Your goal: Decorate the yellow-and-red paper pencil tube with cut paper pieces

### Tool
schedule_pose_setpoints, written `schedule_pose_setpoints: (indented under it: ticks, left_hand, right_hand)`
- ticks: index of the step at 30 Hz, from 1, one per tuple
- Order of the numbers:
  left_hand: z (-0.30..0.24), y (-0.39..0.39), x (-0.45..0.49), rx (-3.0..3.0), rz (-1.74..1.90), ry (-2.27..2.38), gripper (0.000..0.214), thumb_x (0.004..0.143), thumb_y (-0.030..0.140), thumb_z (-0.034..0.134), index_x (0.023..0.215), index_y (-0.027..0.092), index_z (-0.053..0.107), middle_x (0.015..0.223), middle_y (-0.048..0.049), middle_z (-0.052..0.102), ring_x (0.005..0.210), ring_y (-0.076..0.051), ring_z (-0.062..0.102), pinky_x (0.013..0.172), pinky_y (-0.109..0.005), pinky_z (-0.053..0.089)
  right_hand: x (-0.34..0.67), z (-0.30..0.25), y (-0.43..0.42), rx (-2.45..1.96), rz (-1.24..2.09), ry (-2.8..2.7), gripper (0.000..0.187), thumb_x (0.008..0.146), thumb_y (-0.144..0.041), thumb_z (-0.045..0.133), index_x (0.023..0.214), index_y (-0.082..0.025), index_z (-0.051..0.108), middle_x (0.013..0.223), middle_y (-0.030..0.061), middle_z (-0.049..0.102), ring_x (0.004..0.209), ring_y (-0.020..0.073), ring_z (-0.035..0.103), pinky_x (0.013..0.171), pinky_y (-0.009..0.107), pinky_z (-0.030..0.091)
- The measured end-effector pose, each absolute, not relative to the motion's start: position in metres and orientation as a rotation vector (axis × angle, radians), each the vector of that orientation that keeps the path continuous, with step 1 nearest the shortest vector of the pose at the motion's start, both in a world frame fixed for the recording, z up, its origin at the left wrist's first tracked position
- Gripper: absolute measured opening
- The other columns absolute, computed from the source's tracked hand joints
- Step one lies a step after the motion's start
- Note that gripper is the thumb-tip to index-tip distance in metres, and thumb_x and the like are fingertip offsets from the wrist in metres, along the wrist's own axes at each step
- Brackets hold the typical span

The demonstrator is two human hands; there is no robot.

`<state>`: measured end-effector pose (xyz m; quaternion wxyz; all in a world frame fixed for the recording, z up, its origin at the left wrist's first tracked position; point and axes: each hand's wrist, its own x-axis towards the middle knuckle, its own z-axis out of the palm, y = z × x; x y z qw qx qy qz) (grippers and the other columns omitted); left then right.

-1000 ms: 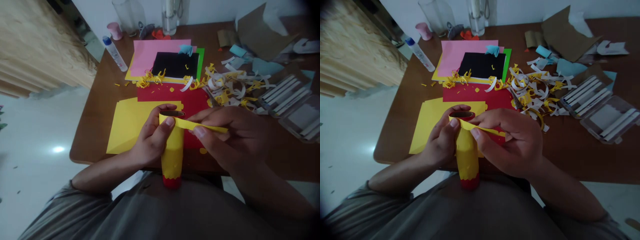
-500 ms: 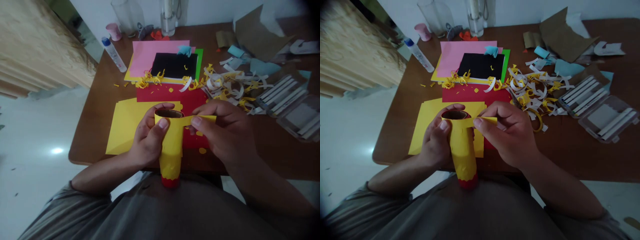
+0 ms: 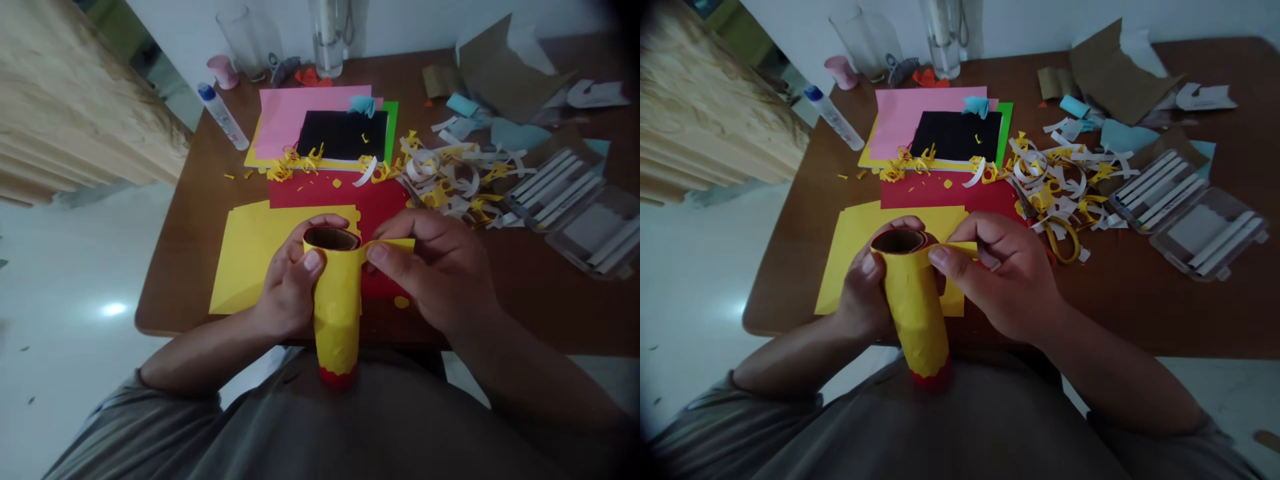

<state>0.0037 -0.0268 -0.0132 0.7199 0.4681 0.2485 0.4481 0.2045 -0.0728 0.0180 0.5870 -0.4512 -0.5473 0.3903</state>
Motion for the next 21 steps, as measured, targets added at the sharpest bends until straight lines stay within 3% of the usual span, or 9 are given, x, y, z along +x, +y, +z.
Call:
schedule_pose_setpoints:
  ticks: [7,10,12,14,16,21]
  left_hand:
    - [-0.007,-0.028,0.006,0.956,0.947,0.543,0.059,0.094,0.071,0.09,0.129,0.025,0.076,0.105,-0.0051,0.08,0.074,-0.018,0.074,0.066,-0.031,0.064]
    - [-0.006,-0.03,0.006,0.895,0.929,0.524,0.052,0.096,0.065,0.09,0.128,0.027,0.076,0.103,-0.0035,0.078,0.074,-0.018,0.076,0.065,-0.03,0.064]
    - [-0.008,-0.031,0.003,0.914,0.9,0.503,0.058,0.094,0.069,0.091,0.132,0.028,0.075,0.103,-0.004,0.078,0.076,-0.02,0.078,0.065,-0.031,0.066]
    - [-0.011,-0.029,0.0,0.954,0.846,0.483,0.066,0.09,0.07,0.096,0.138,0.029,0.075,0.107,-0.0052,0.078,0.082,-0.022,0.08,0.07,-0.033,0.068]
    - [-0.013,-0.027,-0.003,0.973,0.798,0.497,0.066,0.088,0.059,0.101,0.142,0.029,0.077,0.115,-0.0063,0.08,0.091,-0.023,0.082,0.079,-0.035,0.07]
    - [-0.013,-0.022,-0.003,0.97,0.788,0.552,0.064,0.085,0.047,0.103,0.144,0.03,0.082,0.128,-0.0073,0.082,0.113,-0.026,0.08,0.1,-0.037,0.068]
  right_hand:
    - [0.207,0.021,-0.07,-1.022,0.979,-1.314,0.031,0.105,-0.045,0.094,0.084,-0.03,0.076,0.078,0.0004,0.079,0.068,0.0194,0.074,0.059,0.035,0.059]
    - [0.207,0.022,-0.069,-1.023,1.092,-1.273,0.036,0.101,-0.05,0.097,0.083,-0.029,0.074,0.076,-0.0004,0.075,0.064,0.0176,0.068,0.055,0.033,0.054]
    - [0.207,0.022,-0.069,-1.027,1.179,-1.231,0.04,0.101,-0.05,0.098,0.082,-0.028,0.071,0.075,-0.0021,0.071,0.061,0.0149,0.063,0.053,0.032,0.049]
    - [0.207,0.022,-0.069,-1.036,1.229,-1.209,0.043,0.1,-0.049,0.098,0.081,-0.027,0.067,0.075,-0.0036,0.067,0.06,0.0132,0.059,0.053,0.03,0.047]
    - [0.207,0.023,-0.068,-1.044,1.245,-1.203,0.041,0.1,-0.045,0.097,0.082,-0.026,0.065,0.076,-0.0044,0.065,0.063,0.0129,0.058,0.056,0.03,0.048]
    - [0.204,0.028,-0.068,-1.029,1.186,-1.232,0.022,0.103,-0.031,0.089,0.09,-0.026,0.072,0.078,-0.0048,0.066,0.065,0.0127,0.058,0.058,0.028,0.049]
